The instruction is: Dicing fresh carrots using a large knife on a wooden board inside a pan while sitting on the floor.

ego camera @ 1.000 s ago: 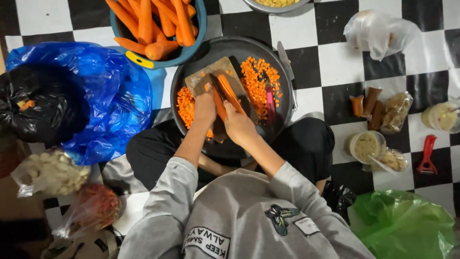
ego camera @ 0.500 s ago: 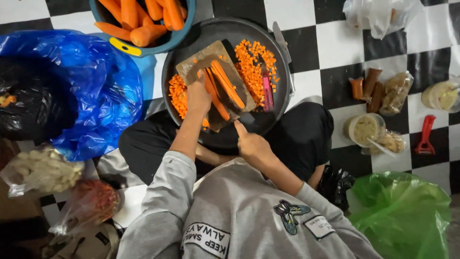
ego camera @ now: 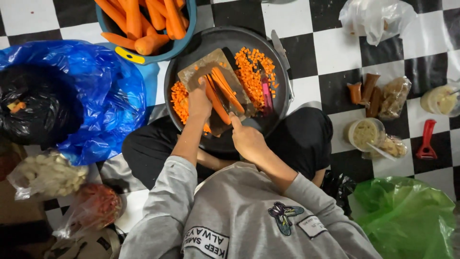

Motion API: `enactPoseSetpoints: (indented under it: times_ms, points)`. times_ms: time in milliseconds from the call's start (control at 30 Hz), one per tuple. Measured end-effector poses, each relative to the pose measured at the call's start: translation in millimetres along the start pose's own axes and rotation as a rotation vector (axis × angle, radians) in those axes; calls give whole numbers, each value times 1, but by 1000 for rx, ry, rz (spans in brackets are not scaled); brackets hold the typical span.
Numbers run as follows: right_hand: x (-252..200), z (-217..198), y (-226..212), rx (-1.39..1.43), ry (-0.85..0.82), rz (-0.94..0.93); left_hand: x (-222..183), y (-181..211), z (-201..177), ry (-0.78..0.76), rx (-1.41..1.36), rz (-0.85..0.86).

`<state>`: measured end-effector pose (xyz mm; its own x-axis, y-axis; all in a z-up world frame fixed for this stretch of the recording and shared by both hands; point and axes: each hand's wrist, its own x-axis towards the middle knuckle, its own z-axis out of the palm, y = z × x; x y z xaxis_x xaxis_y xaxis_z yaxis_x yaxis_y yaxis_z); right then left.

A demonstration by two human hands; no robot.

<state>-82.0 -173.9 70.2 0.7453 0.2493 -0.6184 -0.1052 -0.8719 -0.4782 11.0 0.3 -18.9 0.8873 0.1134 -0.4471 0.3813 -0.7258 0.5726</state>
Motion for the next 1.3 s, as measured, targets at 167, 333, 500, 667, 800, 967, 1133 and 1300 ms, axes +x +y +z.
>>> enactPoseSetpoints:
  times_ms: [167,333,500,667,800,967,1133,1300]
  points:
    - [5,10,2,-39,-40,41,5,-3,4,7,75,29]
    - [-3,7,2,-7,-44,46,2,-3,6,13,76,18]
    - [-7,-2,-4,11,-55,60,0,-1,3,6,69,33]
    - [3,-1,-9,-41,-46,59,-1,0,2,14,47,38]
    - [16,32,22,-48,9,18,-1,1,0,26,11,32]
    - [-50,58,48,-220,58,1,-7,7,-3,66,-10,53]
    - [-96,76,68,-319,-1,196,-13,8,-4,105,18,88]
    - [-72,38,42,-359,92,40,-15,12,-9,58,-48,52]
